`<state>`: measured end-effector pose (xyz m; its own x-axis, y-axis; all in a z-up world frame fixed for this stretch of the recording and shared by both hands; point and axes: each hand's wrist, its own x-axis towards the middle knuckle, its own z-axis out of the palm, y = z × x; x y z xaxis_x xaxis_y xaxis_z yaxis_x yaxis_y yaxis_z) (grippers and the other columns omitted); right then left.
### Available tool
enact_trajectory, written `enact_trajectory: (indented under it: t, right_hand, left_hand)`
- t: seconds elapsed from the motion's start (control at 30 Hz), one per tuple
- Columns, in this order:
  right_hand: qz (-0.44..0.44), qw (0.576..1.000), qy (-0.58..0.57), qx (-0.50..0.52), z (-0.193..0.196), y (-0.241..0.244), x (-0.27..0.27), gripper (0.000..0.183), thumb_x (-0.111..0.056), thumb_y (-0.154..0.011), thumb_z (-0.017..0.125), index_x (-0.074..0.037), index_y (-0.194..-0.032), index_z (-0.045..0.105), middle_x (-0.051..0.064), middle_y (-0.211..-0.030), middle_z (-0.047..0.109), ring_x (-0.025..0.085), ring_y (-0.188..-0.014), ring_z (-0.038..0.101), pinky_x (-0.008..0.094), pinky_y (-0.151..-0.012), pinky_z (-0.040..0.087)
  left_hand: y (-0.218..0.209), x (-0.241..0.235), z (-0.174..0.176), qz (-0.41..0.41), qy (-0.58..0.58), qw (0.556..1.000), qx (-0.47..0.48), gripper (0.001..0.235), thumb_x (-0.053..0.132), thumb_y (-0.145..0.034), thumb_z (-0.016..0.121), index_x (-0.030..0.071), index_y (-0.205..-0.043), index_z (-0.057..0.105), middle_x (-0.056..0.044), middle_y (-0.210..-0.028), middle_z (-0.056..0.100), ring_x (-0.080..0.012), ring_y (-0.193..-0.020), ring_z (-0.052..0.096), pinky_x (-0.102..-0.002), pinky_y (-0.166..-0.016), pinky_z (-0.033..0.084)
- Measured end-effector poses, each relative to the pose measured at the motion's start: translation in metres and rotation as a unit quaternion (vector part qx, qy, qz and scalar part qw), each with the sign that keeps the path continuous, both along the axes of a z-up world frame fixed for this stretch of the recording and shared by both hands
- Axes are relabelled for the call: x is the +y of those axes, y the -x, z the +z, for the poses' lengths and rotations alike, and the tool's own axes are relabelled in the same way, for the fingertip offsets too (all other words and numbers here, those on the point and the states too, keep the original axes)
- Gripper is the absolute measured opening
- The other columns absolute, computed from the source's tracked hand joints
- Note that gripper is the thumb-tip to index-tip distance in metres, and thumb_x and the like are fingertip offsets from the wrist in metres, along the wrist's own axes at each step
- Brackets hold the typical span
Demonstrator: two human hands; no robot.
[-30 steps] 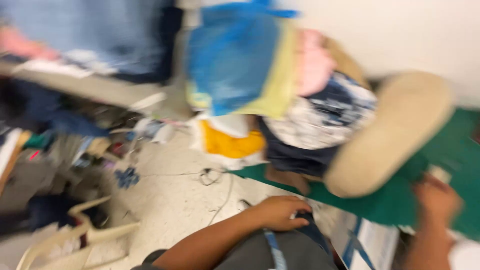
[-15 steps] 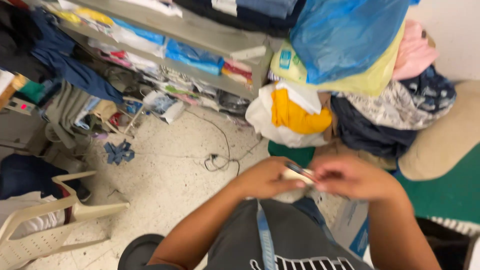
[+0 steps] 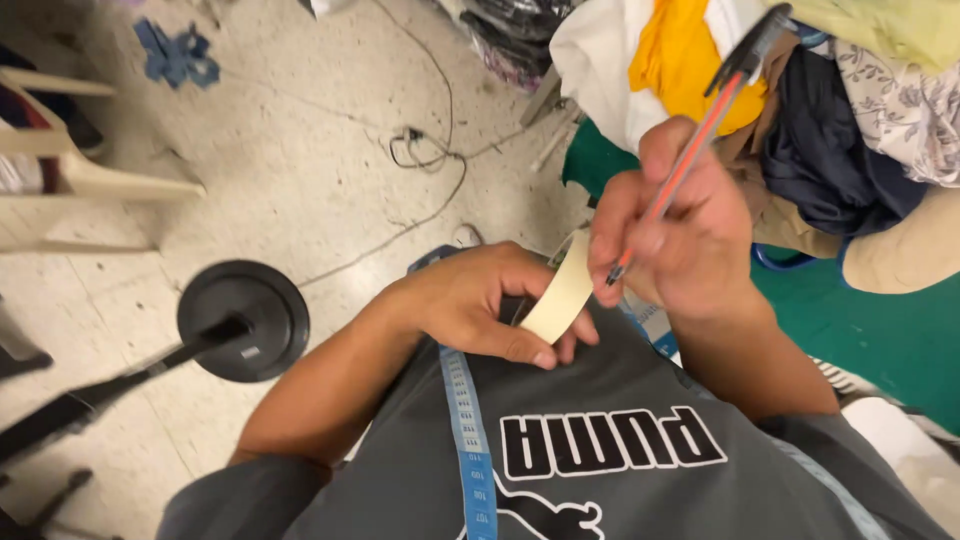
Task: The person writes on masking tape with a pen, tears off pieces, and sticks them onto folded denim shorts on a shelf. They repeat this process for several pairs of shorts, occasionally adjusting the stack.
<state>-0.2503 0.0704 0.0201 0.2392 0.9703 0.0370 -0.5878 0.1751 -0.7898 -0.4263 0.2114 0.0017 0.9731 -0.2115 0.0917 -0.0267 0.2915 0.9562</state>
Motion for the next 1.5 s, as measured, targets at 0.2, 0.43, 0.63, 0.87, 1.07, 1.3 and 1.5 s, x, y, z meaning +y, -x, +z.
enact_trajectory:
  t: [0.2,0.43,0.63,0.87,1.07,1.3,1.5]
  right_hand:
    - [0.052,0.997,-0.050,-0.012,0.026,0.000,-0.020,0.025,-0.002,-0.097,0.064,-0.006,-0.107,0.042,0.019,-0.091,0.058,0.027,-0.054,0.055,0.037,-0.037,0.053]
    - [-0.006,0.952,-0.018,-0.304,0.038,0.002,-0.055,0.021,0.002,-0.081,0.073,-0.007,-0.084,0.054,0.015,-0.087,0.059,0.017,-0.057,0.066,0.025,-0.054,0.064]
    - [-0.074,0.905,0.008,-0.419,0.019,0.006,-0.066,0.025,-0.001,-0.076,0.078,-0.012,-0.077,0.056,0.009,-0.081,0.065,0.010,-0.063,0.058,0.019,-0.060,0.058]
    - [-0.071,0.941,0.012,-0.332,0.019,0.014,-0.062,0.021,0.003,-0.080,0.075,-0.007,-0.082,0.057,0.012,-0.087,0.061,0.014,-0.060,0.069,0.023,-0.053,0.066]
    - [-0.084,0.916,0.000,-0.393,0.011,0.015,-0.066,0.025,0.001,-0.074,0.082,-0.011,-0.079,0.060,0.009,-0.086,0.068,0.011,-0.071,0.071,0.019,-0.066,0.062]
    - [-0.068,0.918,-0.016,-0.391,0.005,0.016,-0.068,0.023,0.004,-0.072,0.079,-0.009,-0.074,0.060,0.011,-0.077,0.064,0.010,-0.060,0.061,0.024,-0.064,0.067]
    - [-0.061,0.924,-0.034,-0.376,0.004,0.018,-0.070,0.024,0.009,-0.072,0.076,-0.007,-0.075,0.059,0.012,-0.079,0.063,0.013,-0.060,0.064,0.025,-0.064,0.066]
  left_hand:
    - [-0.018,-0.022,0.009,-0.051,-0.108,0.991,-0.058,0.036,0.039,-0.100,0.060,0.019,-0.129,0.065,0.005,-0.069,0.071,-0.0079,-0.062,0.068,-0.025,-0.063,0.056]
    - [-0.032,-0.043,0.014,-0.036,-0.312,0.946,-0.078,0.040,0.040,-0.094,0.060,0.007,-0.072,0.050,-0.015,-0.058,0.058,-0.0398,-0.055,0.055,-0.050,-0.055,0.040]
    - [-0.030,-0.041,0.019,-0.062,-0.325,0.942,-0.055,0.029,0.035,-0.093,0.061,0.011,-0.078,0.052,-0.010,-0.060,0.060,-0.0363,-0.055,0.057,-0.049,-0.054,0.042]
    - [-0.025,-0.035,0.027,-0.087,-0.360,0.928,-0.041,0.024,0.033,-0.093,0.060,0.013,-0.083,0.053,-0.010,-0.063,0.064,-0.0385,-0.057,0.061,-0.052,-0.055,0.043]
    - [-0.022,-0.036,0.022,-0.080,-0.363,0.926,-0.058,0.026,0.032,-0.092,0.061,0.011,-0.078,0.055,-0.011,-0.062,0.064,-0.0391,-0.056,0.060,-0.052,-0.053,0.042]
    - [-0.020,-0.037,0.021,-0.099,-0.359,0.927,-0.048,0.027,0.033,-0.093,0.059,0.011,-0.079,0.054,-0.011,-0.064,0.064,-0.0378,-0.058,0.061,-0.052,-0.056,0.044]
    - [-0.020,-0.038,0.020,-0.101,-0.364,0.925,-0.043,0.026,0.034,-0.093,0.061,0.012,-0.080,0.055,-0.010,-0.064,0.064,-0.0376,-0.058,0.062,-0.053,-0.054,0.044]
